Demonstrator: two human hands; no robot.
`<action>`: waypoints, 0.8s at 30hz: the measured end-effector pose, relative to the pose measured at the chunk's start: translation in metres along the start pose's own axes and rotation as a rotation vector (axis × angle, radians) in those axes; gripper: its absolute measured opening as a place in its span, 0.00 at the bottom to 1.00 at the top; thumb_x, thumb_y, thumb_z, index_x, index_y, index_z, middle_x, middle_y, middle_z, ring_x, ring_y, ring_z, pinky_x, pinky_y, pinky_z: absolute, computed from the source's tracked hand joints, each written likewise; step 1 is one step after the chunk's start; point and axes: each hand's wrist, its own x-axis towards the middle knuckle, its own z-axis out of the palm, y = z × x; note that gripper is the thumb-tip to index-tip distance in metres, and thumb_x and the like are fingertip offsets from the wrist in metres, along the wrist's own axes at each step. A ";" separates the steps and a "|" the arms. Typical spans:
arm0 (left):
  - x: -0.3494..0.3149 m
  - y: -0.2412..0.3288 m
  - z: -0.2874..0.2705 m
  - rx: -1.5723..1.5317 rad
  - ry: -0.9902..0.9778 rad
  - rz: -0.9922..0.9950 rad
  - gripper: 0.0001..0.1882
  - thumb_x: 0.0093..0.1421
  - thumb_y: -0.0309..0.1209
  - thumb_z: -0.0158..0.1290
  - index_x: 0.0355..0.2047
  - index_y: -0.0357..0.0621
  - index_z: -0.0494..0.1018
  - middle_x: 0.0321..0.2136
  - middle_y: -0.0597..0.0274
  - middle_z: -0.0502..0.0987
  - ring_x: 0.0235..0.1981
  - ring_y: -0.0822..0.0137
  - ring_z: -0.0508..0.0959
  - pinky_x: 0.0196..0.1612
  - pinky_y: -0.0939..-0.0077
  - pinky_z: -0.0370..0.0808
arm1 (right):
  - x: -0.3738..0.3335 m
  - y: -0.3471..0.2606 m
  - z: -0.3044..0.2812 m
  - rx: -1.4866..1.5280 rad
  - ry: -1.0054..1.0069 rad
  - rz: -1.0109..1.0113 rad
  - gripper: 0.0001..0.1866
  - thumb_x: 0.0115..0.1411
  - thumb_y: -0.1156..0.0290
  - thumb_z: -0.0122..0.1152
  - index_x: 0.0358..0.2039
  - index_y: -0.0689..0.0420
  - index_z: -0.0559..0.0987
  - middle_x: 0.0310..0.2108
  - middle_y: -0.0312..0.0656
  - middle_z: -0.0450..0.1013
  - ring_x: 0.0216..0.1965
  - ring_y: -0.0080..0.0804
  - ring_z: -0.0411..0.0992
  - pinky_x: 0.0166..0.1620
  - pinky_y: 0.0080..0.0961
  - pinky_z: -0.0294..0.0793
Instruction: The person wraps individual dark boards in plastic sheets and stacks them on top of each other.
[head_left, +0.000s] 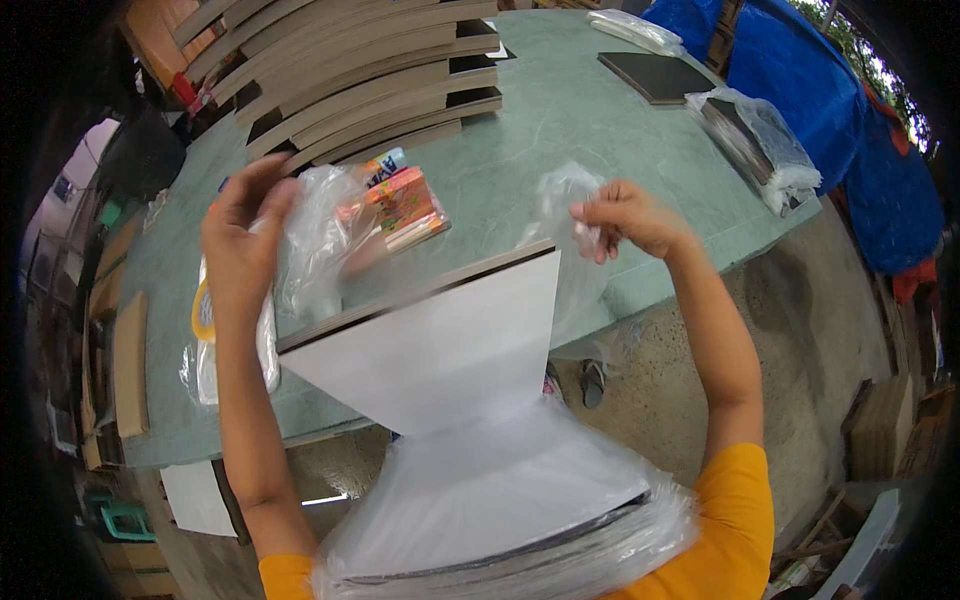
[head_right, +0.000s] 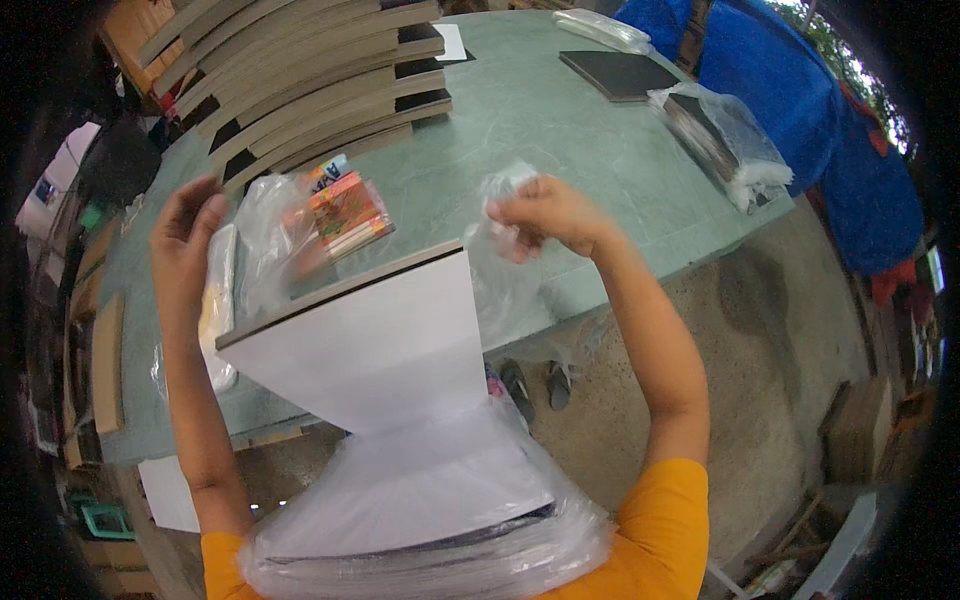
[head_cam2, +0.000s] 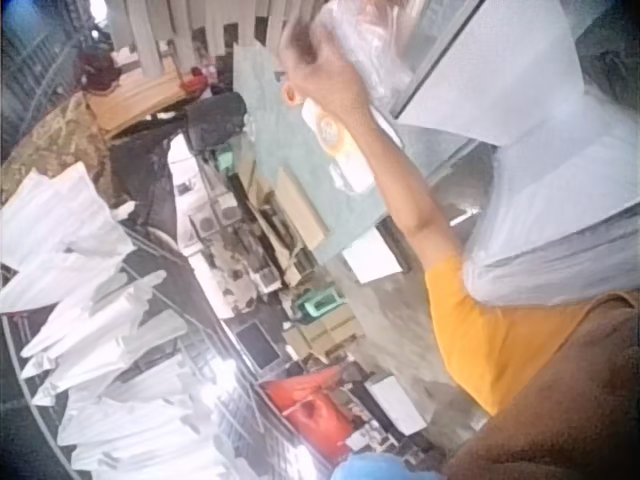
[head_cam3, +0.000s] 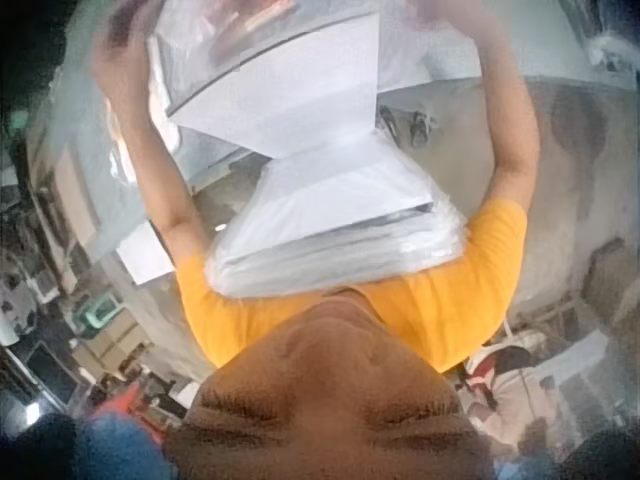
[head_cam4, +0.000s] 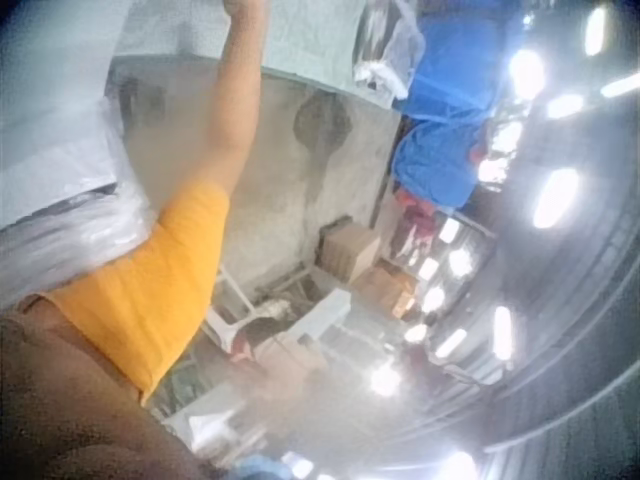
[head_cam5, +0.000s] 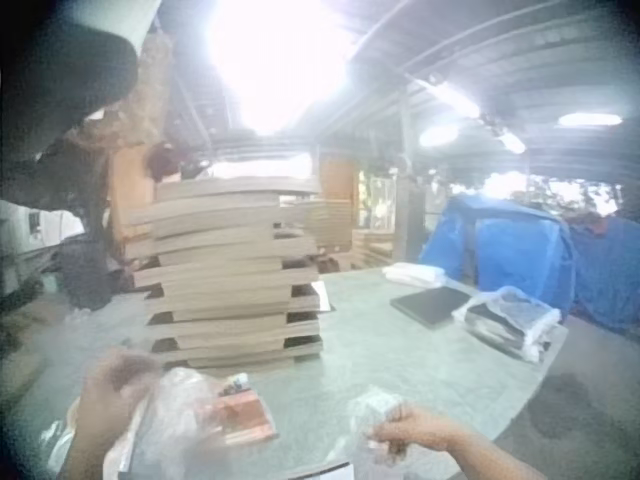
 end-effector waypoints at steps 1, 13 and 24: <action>-0.015 0.031 0.012 0.034 -0.162 0.181 0.22 0.45 0.31 0.57 0.41 0.40 0.68 0.35 0.57 0.72 0.36 0.66 0.72 0.42 0.74 0.67 | -0.009 -0.029 0.018 0.028 -0.073 -0.126 0.15 0.51 0.61 0.55 0.18 0.61 0.73 0.14 0.41 0.71 0.14 0.24 0.70 0.16 0.16 0.68; -0.127 0.062 0.004 -0.557 -0.775 -0.175 0.13 0.46 0.22 0.47 0.35 0.36 0.68 0.31 0.63 0.72 0.33 0.69 0.72 0.37 0.77 0.68 | -0.105 -0.048 0.151 -0.858 -0.024 -0.709 0.14 0.38 0.71 0.60 0.30 0.56 0.74 0.21 0.40 0.68 0.25 0.37 0.68 0.30 0.26 0.68; -0.206 -0.007 -0.015 -0.608 -0.061 -1.040 0.14 0.57 0.30 0.42 0.40 0.33 0.66 0.34 0.60 0.71 0.33 0.71 0.71 0.37 0.77 0.69 | -0.055 0.040 0.170 -0.030 -0.644 -0.067 0.16 0.52 0.67 0.53 0.38 0.64 0.70 0.36 0.41 0.70 0.34 0.29 0.69 0.39 0.26 0.68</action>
